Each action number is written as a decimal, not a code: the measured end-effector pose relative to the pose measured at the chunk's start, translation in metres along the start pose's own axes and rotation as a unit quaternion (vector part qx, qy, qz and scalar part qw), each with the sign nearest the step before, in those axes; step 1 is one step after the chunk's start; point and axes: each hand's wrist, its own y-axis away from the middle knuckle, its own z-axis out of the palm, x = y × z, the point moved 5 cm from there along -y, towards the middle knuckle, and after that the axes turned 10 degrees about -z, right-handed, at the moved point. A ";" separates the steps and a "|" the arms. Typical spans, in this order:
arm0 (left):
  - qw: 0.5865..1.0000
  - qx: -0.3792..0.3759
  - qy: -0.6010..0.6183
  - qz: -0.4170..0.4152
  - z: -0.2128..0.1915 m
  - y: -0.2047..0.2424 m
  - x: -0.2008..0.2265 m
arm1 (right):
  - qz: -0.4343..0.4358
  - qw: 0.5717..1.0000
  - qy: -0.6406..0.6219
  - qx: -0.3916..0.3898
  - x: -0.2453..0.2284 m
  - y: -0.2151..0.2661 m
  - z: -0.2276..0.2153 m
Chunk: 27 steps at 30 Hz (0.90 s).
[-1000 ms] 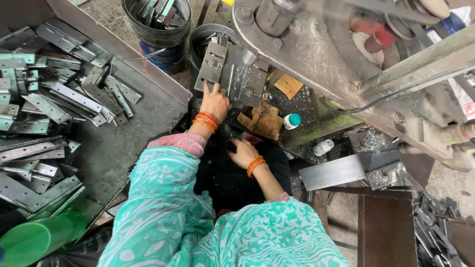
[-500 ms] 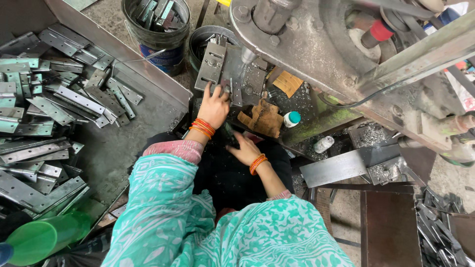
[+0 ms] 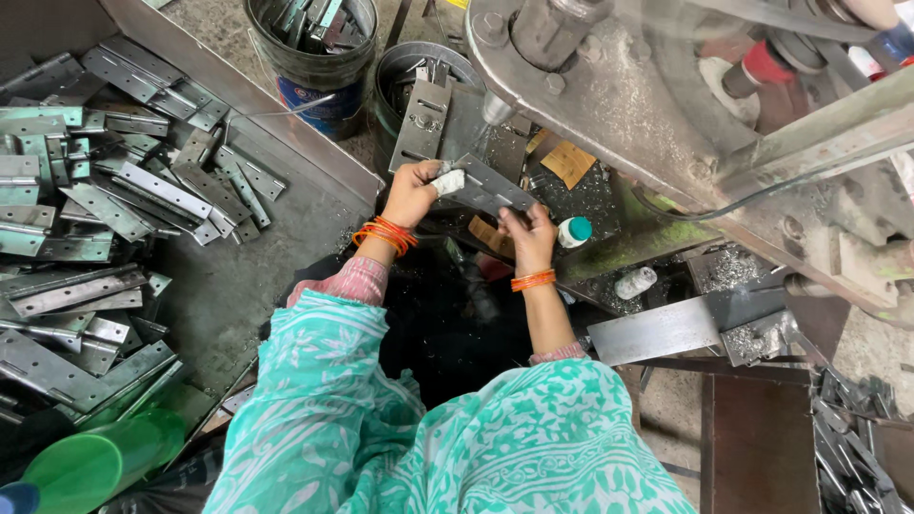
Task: The person repeatedly picks up small metal brackets from a pile, places them under a drill press, and operates the machine to drill holes. After each drilling cycle, the person removes the bracket and places it back into the pile. The process is repeated continuously throughout the clip.
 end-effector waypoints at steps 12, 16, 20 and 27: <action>0.787 0.203 -0.580 0.065 -0.011 0.001 0.044 | -0.245 0.762 0.545 -0.251 -0.027 0.001 0.089; 0.777 0.088 -0.624 0.006 -0.002 0.007 0.028 | -0.222 0.794 0.507 -0.251 -0.005 -0.002 0.097; 0.745 0.008 -0.667 0.008 0.018 0.003 0.011 | -0.199 0.832 0.446 -0.265 -0.012 -0.006 0.085; 0.682 0.007 -0.731 -0.012 0.025 -0.010 -0.026 | -0.068 0.818 0.489 -0.296 -0.037 0.056 0.049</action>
